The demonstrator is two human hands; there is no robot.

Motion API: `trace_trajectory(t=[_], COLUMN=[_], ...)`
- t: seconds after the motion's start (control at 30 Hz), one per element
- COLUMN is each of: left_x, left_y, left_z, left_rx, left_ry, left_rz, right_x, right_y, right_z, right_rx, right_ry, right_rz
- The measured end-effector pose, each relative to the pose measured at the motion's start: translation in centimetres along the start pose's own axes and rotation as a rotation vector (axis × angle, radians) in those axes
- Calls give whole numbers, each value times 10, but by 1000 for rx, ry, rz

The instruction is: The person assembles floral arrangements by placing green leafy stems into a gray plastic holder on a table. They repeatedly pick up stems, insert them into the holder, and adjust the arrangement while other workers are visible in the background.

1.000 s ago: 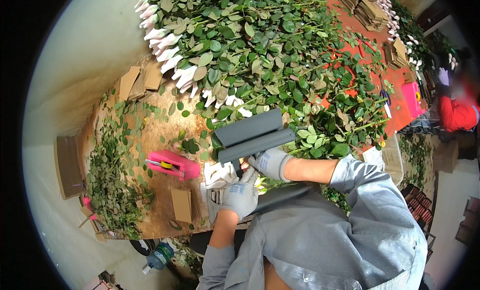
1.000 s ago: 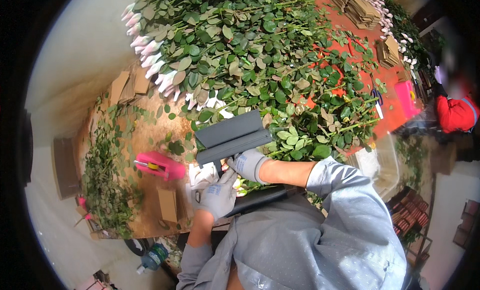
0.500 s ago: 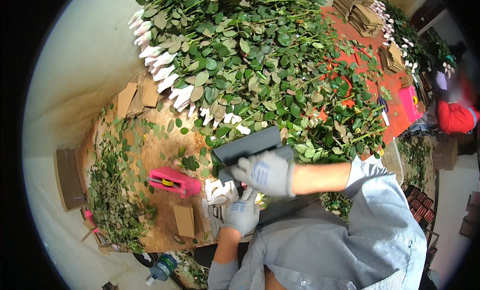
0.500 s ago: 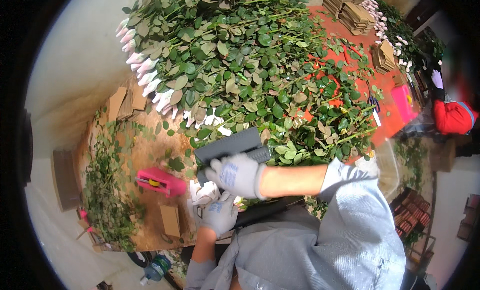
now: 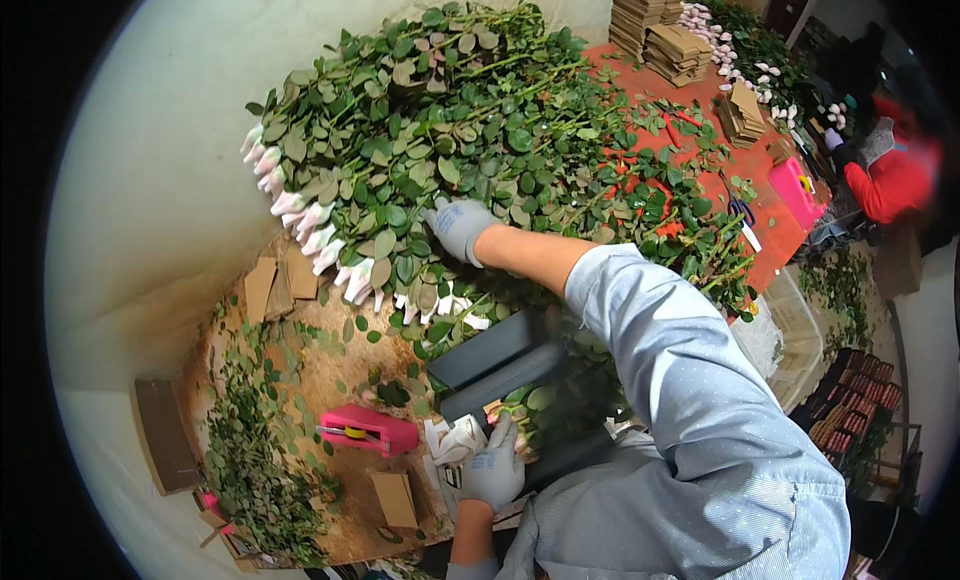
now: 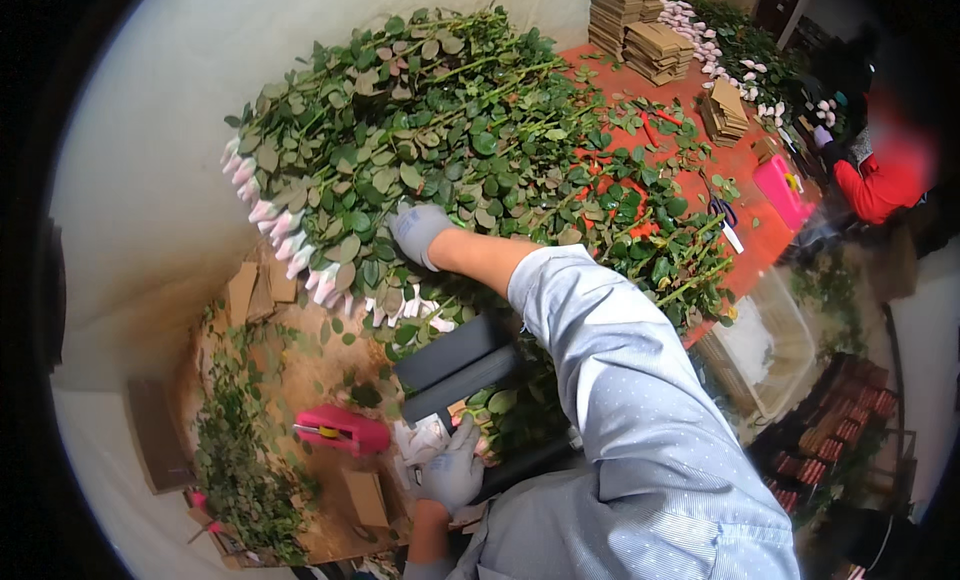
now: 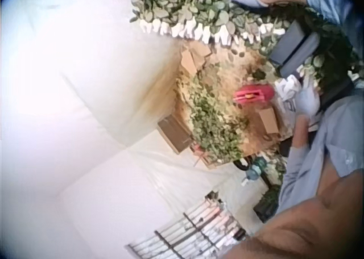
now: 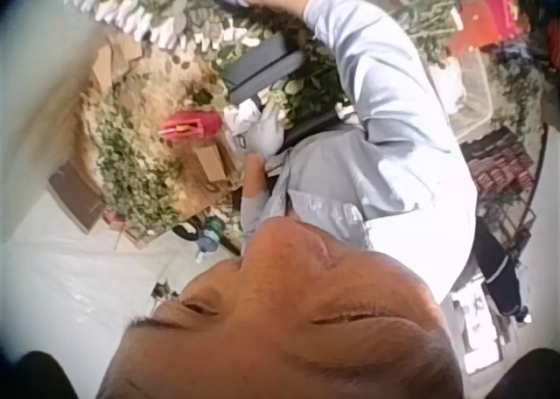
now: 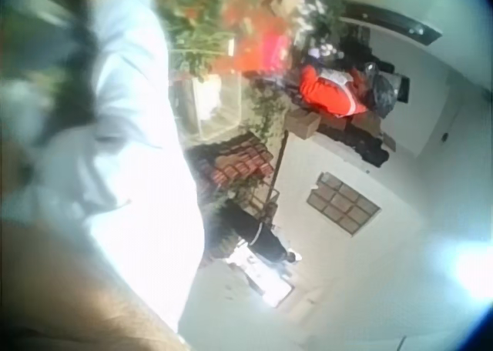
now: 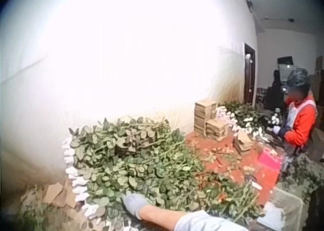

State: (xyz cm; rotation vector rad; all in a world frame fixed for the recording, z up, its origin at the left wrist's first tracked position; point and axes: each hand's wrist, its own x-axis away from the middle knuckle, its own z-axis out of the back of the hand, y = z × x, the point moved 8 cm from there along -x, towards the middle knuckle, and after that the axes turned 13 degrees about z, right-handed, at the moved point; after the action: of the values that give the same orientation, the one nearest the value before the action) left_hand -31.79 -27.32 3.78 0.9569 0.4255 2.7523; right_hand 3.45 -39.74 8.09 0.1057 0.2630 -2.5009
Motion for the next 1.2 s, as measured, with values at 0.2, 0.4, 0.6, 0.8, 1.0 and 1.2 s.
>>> trace_trajectory(t=[0.2, 0.4, 0.6, 0.8, 1.0, 1.2], left_x=[1, 3, 4, 5, 6, 7], left_y=[-2, -2, 2, 1, -2, -12], left_z=[-3, -2, 1, -1, -2, -8], left_rx=[-30, -9, -32, -30, 17, 37], left_ry=[22, 36, 25, 56, 39, -49], left_rz=[-12, -7, -9, -41, -23, 65], right_x=[3, 22, 47, 73, 128, 188], right_y=[-4, -18, -28, -71, -155, -191], right_z=[7, 59, 105, 117, 118, 111], right_rx=[20, 42, 83, 181, 276, 158], right_ry=[-63, 38, 162, 135, 178, -41], right_rz=[51, 122, 239, 473, 607, 559])
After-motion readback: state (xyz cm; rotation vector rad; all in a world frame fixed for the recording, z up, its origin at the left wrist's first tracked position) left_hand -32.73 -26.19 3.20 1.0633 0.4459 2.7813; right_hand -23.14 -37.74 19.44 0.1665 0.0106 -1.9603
